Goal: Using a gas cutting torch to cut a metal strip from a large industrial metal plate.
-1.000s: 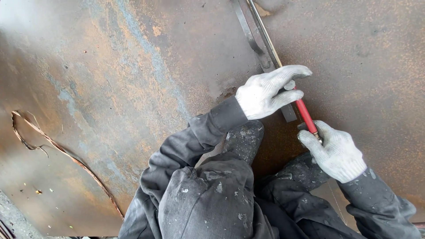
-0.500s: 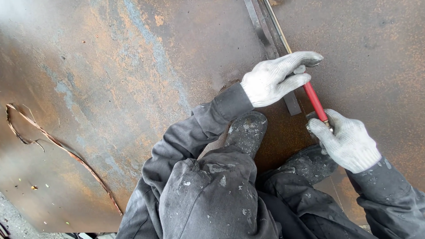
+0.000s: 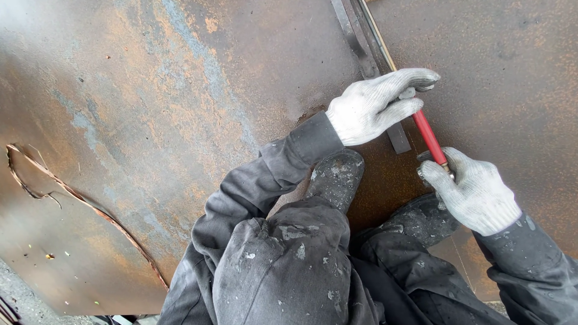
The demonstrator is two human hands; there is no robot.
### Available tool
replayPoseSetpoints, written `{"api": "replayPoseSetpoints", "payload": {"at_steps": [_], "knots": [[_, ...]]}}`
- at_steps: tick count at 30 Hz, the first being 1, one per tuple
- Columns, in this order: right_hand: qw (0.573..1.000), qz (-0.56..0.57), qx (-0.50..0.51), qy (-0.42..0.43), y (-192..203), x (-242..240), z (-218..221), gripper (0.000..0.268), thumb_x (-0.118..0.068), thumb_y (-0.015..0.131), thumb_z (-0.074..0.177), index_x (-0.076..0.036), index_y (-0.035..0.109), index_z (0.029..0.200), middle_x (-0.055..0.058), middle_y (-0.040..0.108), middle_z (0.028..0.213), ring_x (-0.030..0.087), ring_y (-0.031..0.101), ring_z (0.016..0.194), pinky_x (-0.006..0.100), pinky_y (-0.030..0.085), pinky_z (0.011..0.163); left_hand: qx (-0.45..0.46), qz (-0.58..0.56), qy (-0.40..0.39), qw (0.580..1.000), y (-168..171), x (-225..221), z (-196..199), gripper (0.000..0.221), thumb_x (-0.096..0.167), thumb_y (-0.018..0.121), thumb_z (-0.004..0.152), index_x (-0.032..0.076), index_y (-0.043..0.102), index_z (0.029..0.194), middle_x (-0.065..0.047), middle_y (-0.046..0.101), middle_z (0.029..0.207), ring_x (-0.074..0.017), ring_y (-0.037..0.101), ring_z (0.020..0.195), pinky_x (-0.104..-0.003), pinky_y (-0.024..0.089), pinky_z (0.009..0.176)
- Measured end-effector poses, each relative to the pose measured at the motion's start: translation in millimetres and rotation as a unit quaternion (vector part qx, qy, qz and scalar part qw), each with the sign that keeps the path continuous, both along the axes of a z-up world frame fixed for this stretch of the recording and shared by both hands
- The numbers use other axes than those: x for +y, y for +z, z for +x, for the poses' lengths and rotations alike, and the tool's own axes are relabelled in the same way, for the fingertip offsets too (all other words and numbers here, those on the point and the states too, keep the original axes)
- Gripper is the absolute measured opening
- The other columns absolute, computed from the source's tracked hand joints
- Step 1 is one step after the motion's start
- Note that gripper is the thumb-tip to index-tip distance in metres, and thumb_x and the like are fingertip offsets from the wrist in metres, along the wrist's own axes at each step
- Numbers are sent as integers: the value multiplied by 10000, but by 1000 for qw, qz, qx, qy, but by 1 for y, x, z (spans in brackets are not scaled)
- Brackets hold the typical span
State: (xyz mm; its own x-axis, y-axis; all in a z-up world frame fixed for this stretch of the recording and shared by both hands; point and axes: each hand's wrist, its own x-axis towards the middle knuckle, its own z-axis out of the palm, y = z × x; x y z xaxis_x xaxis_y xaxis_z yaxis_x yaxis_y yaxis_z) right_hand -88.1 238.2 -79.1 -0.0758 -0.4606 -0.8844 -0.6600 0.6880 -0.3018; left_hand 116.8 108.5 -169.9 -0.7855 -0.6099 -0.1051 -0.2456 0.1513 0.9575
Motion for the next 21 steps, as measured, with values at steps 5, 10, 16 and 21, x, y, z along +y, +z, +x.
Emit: {"api": "replayPoseSetpoints", "payload": {"at_steps": [5,10,16,21], "knots": [[1000,16,4,-7,-2,-1,1,454,-491,597,1009,-61,670,1138,117,642,569,226,675,496,398,560,514,22,6,10,1000,-3,-1,1,444,383,577,1125,186,487,1512,-68,672,1433,-209,740,1262,-346,633,1098],[1000,7,3,12,-5,2,-1,437,-478,594,1013,-58,671,1106,100,635,562,219,671,482,388,561,493,14,6,17,1000,1,-2,-1,427,371,576,1128,180,500,1502,-61,684,1424,-205,748,1251,-341,630,1098],[1000,-3,-4,7,0,-1,0,446,-479,601,1011,-44,674,1078,109,624,546,218,650,472,395,535,492,25,6,16,1000,-4,0,-1,427,384,583,1131,195,501,1505,-46,681,1425,-190,747,1271,-334,632,1110],[1000,10,11,14,-6,2,-1,443,-476,598,1023,-50,669,1122,109,625,547,225,651,467,395,540,480,23,3,19,1000,-3,-1,-1,422,360,609,1113,188,517,1486,-47,681,1422,-187,752,1239,-330,634,1095]]}}
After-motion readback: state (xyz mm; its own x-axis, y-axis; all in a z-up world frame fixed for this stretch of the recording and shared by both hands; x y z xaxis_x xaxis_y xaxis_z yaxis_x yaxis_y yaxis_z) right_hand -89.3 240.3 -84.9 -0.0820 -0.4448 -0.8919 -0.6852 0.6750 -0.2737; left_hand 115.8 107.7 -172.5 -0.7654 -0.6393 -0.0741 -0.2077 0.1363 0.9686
